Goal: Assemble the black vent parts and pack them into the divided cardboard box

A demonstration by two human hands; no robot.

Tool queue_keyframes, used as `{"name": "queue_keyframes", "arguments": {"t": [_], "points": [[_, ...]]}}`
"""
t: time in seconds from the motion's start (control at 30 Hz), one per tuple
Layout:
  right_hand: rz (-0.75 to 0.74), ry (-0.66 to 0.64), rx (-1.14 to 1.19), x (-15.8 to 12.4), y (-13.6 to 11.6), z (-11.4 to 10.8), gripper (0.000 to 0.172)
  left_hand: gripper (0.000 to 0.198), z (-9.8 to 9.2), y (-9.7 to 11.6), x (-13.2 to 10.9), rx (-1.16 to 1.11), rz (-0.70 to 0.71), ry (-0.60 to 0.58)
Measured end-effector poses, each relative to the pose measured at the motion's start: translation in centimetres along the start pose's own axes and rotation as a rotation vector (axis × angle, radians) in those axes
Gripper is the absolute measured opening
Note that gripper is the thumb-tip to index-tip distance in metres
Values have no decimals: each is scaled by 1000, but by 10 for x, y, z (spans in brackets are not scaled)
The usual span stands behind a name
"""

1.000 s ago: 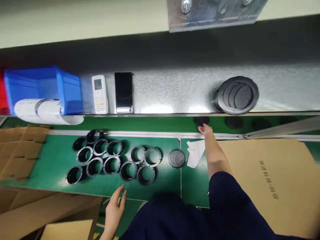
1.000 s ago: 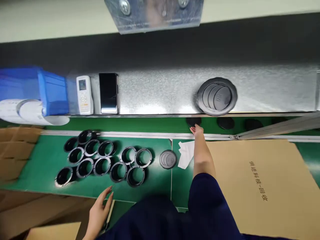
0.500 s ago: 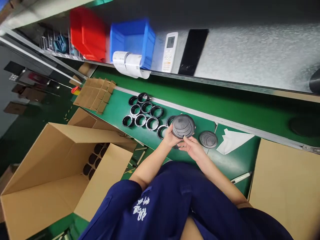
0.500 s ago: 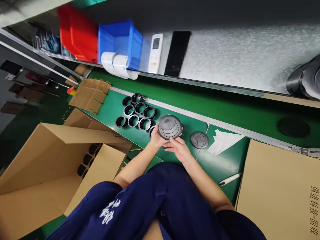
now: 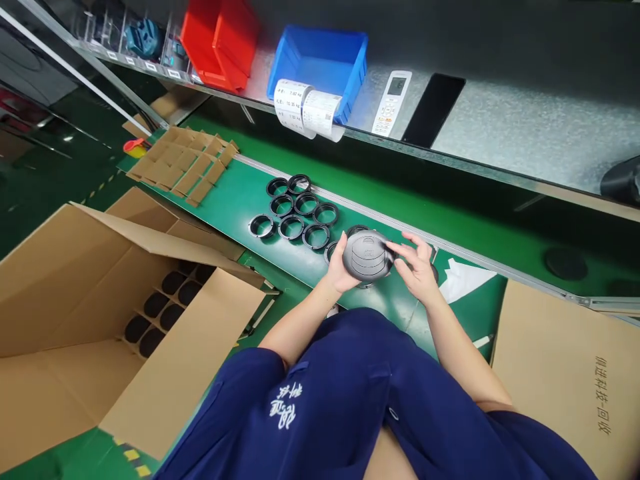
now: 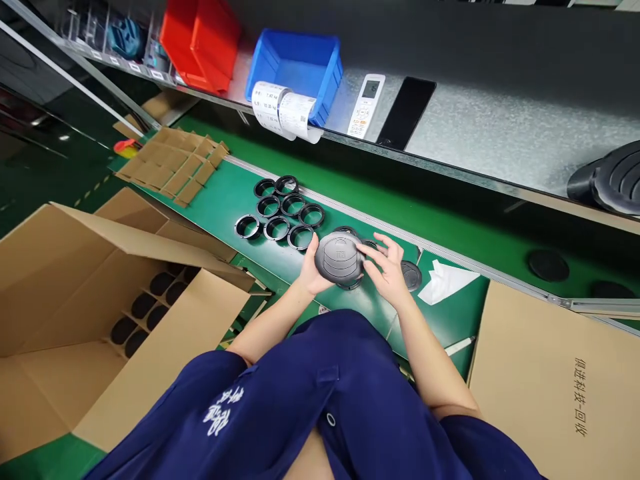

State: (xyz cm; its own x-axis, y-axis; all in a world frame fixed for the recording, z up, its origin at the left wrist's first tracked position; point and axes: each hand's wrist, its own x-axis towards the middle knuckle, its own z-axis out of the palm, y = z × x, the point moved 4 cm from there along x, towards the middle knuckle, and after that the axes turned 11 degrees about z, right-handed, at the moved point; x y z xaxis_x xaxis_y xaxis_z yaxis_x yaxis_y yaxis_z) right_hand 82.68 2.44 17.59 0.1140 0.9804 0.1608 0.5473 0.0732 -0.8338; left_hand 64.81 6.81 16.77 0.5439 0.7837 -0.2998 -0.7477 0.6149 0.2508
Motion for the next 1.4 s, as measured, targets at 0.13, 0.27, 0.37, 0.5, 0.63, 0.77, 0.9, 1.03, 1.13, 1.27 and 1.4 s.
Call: {"name": "queue_keyframes", "arguments": {"t": [0.13,0.27,0.37,0.5,0.63,0.77,0.9,1.03,1.13,1.27,1.4], "points": [[-156,-45,-151,5,-21,12,40,84,-3,-2,-14,-24,-88,-34],[-174,-25,-231,5,-19,20,42,85,-6,-3,-20,0,-60,4],[-166,-32,-197,3,-17,24,50,83,-4,-7,-23,63,-42,1],[-101,-57,-114,4,-15,26,61,83,-3,-13,-23,110,-31,-9],[-23,-75,-15,1,-15,24,67,87,-4,-19,-24,113,-64,10],[36,-61,160,-9,-17,15,67,90,0,-23,-29,92,-95,-10],[163,-76,366,-16,-8,13,67,91,2,-26,-33,76,-118,-31],[258,-154,545,-22,4,20,71,91,0,-29,-34,72,-119,-12],[256,-180,520,-29,7,26,77,91,-6,-31,-32,96,-121,15],[-7,-274,19,-48,2,40,74,85,-36,-31,-32,143,-86,197],[-109,-486,-259,-73,12,69,83,79,-80,-43,-40,173,-212,310]]}}
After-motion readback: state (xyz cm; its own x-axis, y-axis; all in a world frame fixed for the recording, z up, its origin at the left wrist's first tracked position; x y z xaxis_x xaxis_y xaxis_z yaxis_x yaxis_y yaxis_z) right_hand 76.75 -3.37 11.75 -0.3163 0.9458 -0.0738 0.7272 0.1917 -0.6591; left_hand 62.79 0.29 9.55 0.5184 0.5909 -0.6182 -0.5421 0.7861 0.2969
